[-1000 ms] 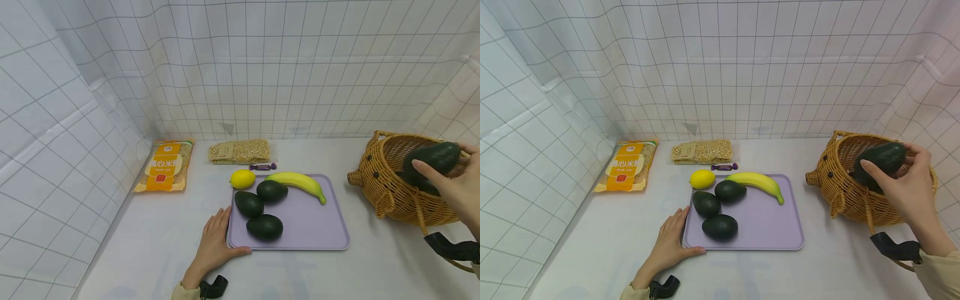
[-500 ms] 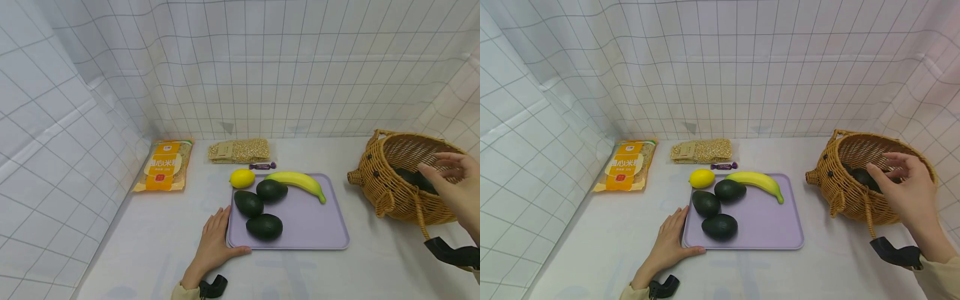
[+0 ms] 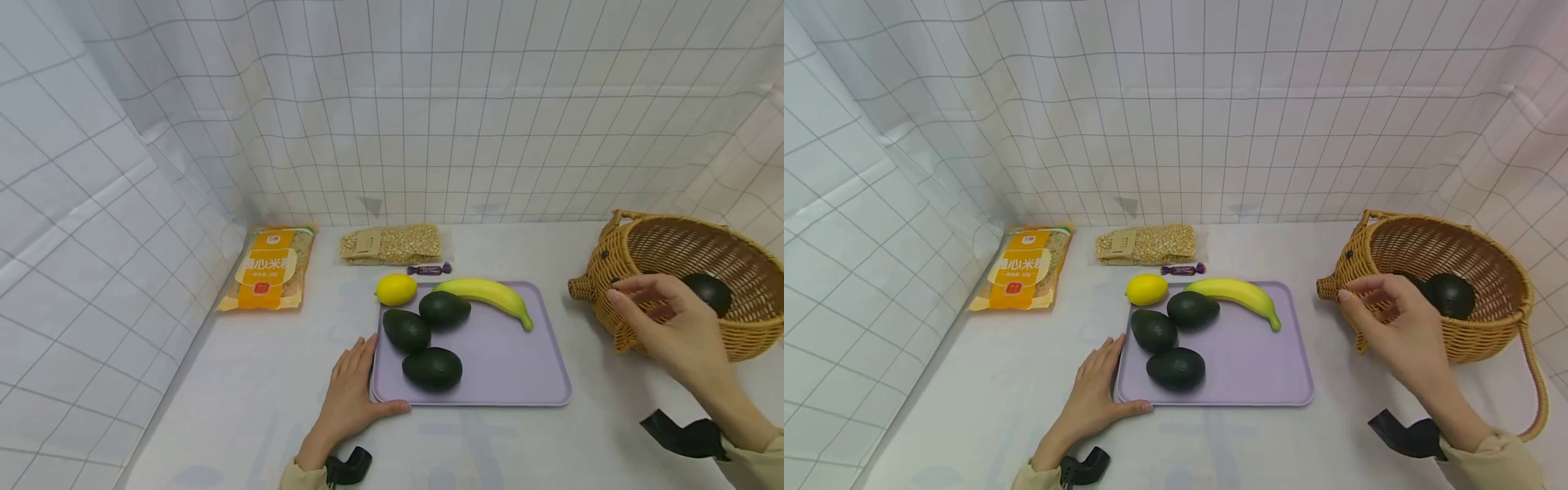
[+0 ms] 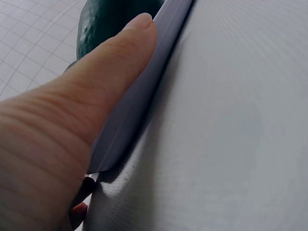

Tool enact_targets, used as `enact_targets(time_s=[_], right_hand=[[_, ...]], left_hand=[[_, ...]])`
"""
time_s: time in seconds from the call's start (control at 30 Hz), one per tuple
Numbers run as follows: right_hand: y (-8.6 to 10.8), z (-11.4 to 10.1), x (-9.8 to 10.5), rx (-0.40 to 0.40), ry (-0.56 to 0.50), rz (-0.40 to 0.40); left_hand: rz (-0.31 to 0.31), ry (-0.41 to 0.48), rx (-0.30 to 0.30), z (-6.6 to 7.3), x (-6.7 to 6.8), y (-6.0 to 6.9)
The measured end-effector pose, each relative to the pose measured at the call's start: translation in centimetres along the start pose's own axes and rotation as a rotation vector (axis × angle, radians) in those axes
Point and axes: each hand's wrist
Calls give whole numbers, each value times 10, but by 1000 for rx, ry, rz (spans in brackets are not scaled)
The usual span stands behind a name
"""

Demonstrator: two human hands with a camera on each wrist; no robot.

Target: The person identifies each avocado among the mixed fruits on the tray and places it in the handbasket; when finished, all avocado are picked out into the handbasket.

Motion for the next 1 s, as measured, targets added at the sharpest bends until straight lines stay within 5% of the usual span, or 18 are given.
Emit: enact_targets(time_s=[0.5, 0.63, 1.0], right_hand=[[22, -50, -83, 253, -196, -42], [28, -64, -97, 255, -235, -86], [37, -59, -143, 277, -277, -267]], left_hand=[[-16, 16, 10, 1, 0, -1], [-12, 12, 3, 1, 0, -1], [-11, 0, 9, 2, 2, 0]])
Point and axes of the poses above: each hand's wrist, its own y-axis away from the middle knuckle, its own x-axis out of the back of the hand, z = x × y, and after that the axes turned 7 degrees about y, right-handed
